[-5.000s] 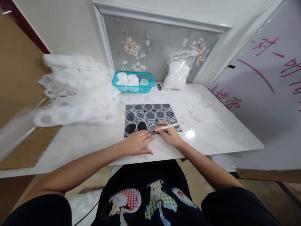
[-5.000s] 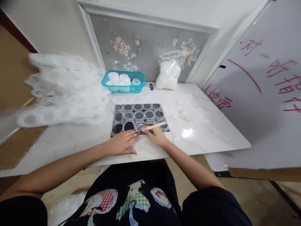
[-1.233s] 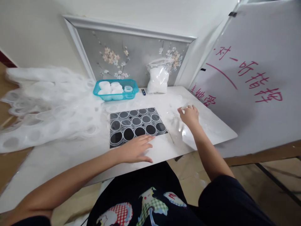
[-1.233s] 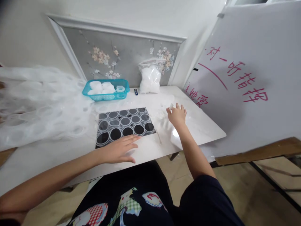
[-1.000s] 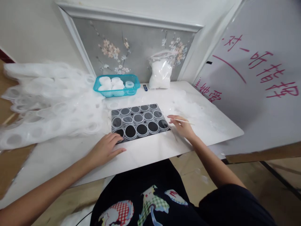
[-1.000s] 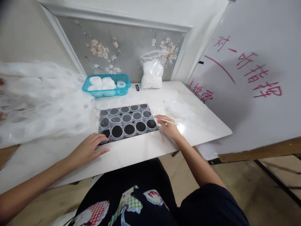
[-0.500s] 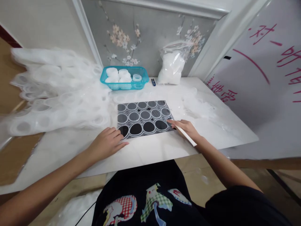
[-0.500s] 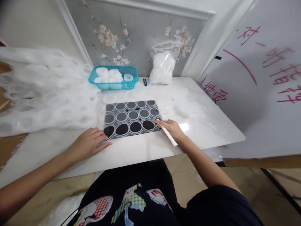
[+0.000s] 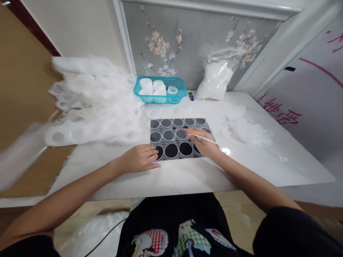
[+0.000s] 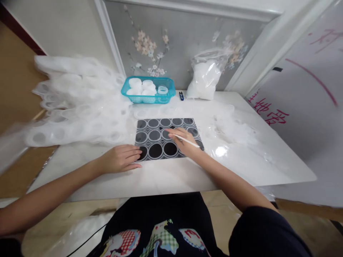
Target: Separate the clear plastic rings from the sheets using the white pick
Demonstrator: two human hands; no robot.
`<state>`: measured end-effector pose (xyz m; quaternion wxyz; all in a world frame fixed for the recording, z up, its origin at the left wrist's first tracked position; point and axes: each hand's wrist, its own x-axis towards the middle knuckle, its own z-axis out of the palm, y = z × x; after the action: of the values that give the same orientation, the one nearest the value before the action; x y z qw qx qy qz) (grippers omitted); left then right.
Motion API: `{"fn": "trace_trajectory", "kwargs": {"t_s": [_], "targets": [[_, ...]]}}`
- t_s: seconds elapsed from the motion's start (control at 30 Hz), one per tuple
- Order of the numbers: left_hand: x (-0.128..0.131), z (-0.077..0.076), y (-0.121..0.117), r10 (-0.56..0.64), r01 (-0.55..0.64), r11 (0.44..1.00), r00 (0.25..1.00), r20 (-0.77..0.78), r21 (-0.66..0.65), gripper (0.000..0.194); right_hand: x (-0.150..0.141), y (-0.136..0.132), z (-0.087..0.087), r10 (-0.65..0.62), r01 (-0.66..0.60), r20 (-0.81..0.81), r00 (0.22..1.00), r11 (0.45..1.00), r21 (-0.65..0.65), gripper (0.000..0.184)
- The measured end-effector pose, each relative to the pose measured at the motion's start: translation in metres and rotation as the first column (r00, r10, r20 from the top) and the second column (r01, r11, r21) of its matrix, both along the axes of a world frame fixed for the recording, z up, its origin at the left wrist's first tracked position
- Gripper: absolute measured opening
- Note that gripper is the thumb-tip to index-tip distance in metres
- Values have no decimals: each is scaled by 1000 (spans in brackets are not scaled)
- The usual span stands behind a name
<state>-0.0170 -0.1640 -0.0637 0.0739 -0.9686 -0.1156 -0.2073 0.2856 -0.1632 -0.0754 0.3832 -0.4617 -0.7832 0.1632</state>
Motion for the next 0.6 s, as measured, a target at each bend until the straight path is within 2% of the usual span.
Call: {"fn": "trace_trajectory", "kwargs": {"t_s": [0.07,0.13,0.23,0.37,0.6], "targets": [[-5,-9,10,-15,15,1000,999,40,13,27,-35,14,0,128,-133,-73,989,989,-70,36],[-12,-16,16,13,-11,1000,997,70,-27,29,-64,26,-2,208,-227,-140,968,964,-141,34],[-20,-21,16,71,-60,990,994,83,-128,32,-90,39,-8,182,-230,-189,965,934,-274,36],[-21,-22,9,165,-145,958,985,60,-248,35,-101,44,-17,89,-162,-185,979,889,-428,55],[-17,-22,4,186,-167,958,981,63,-233,39,-102,34,-24,50,-110,-153,987,904,-413,56]]}}
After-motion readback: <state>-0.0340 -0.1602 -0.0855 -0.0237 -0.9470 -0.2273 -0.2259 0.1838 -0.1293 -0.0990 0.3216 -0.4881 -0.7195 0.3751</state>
